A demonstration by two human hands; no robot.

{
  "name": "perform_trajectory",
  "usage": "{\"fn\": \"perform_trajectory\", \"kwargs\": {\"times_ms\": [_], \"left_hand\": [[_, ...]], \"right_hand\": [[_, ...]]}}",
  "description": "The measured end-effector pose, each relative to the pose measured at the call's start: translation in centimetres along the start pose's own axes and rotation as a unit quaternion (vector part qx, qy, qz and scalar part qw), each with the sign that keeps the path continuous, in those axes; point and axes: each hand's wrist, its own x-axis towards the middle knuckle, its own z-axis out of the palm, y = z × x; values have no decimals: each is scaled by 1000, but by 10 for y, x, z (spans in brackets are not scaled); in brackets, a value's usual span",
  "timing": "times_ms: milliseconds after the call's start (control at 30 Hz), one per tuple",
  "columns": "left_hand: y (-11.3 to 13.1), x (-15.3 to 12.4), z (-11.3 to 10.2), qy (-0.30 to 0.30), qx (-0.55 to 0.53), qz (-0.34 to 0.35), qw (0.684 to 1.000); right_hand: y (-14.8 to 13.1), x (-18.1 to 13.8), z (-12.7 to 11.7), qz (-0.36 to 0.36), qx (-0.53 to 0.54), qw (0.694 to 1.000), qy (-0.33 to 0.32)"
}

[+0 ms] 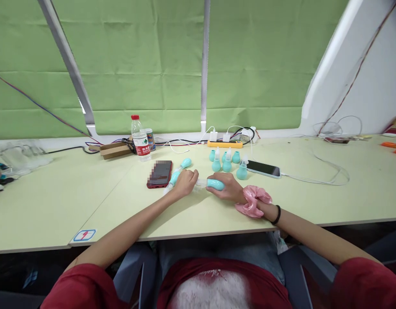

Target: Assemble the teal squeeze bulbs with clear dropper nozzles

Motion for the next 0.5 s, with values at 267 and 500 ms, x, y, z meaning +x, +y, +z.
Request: {"fn": "perform_trajectory", "kwargs": {"times_ms": [267,500], "left_hand": [[4,-5,3,65,5,-12,998],[8,-7,3,88,-21,-21,996]], "right_hand": [[-6,2,6,144,110,983,7],[-11,6,3,205,180,962,-23]]}}
